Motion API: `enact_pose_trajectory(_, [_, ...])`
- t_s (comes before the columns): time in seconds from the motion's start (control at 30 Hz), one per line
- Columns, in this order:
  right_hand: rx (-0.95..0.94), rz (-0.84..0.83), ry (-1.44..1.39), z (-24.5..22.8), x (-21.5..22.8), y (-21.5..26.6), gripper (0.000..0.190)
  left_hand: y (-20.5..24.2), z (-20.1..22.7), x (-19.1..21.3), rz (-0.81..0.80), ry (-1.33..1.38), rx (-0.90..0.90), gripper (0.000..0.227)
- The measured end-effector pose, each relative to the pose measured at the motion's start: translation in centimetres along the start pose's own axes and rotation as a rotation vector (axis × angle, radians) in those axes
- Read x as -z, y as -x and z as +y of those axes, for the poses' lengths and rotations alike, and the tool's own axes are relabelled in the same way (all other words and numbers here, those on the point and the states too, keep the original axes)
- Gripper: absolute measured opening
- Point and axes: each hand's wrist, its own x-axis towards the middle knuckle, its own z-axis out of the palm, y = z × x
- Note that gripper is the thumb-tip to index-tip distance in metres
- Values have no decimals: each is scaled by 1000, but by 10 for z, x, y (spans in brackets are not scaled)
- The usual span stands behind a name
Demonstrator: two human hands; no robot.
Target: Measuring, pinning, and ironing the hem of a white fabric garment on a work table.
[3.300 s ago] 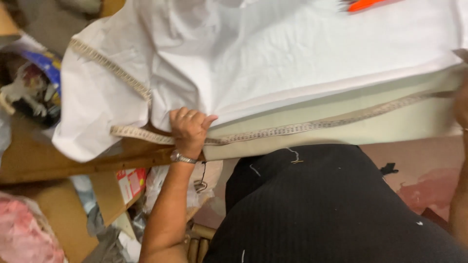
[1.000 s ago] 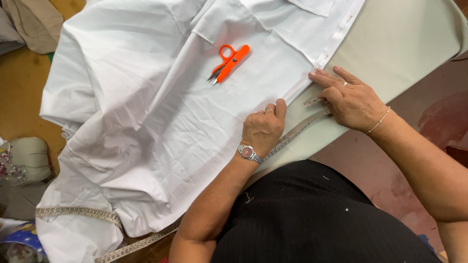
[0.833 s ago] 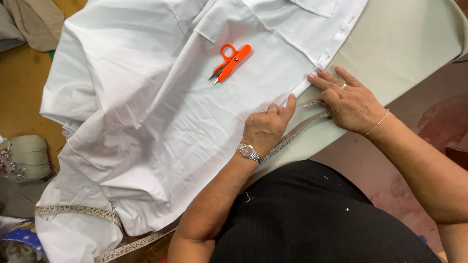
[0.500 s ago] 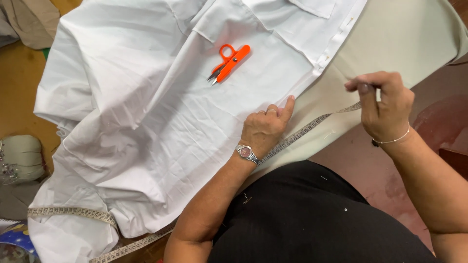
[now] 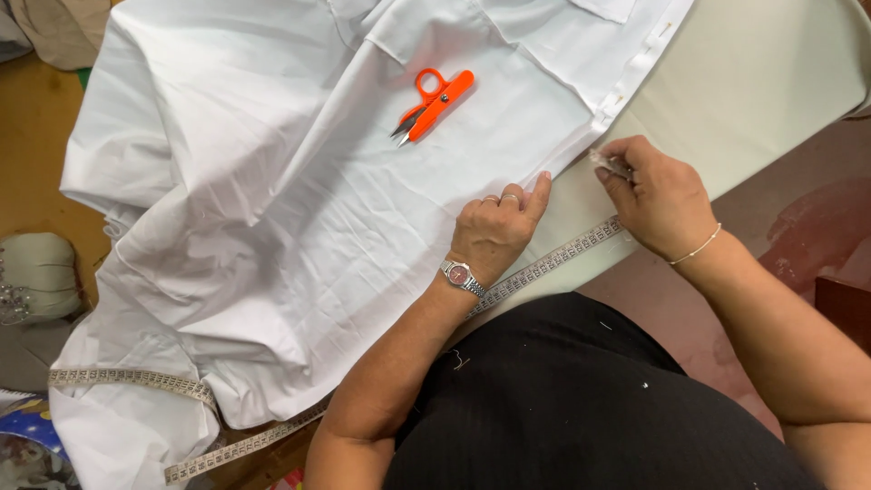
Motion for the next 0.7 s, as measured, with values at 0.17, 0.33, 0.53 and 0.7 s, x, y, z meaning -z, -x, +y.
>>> enact_pose_trajectory(0.17, [343, 283, 518, 1, -20, -3, 22, -9, -3, 9, -80, 62, -3, 32])
enact_pose_trajectory(0.33, [345, 327, 587, 10, -25, -5, 21, -10, -13, 15, -58, 32, -20, 29])
enact_pose_trajectory(0.53, [342, 314, 600, 17, -31, -7, 22, 3, -18, 16, -51, 74, -48, 32])
enact_pose_trajectory(0.7, [266, 190, 273, -7, -29, 0, 24, 5, -17, 18, -48, 109, -35, 32])
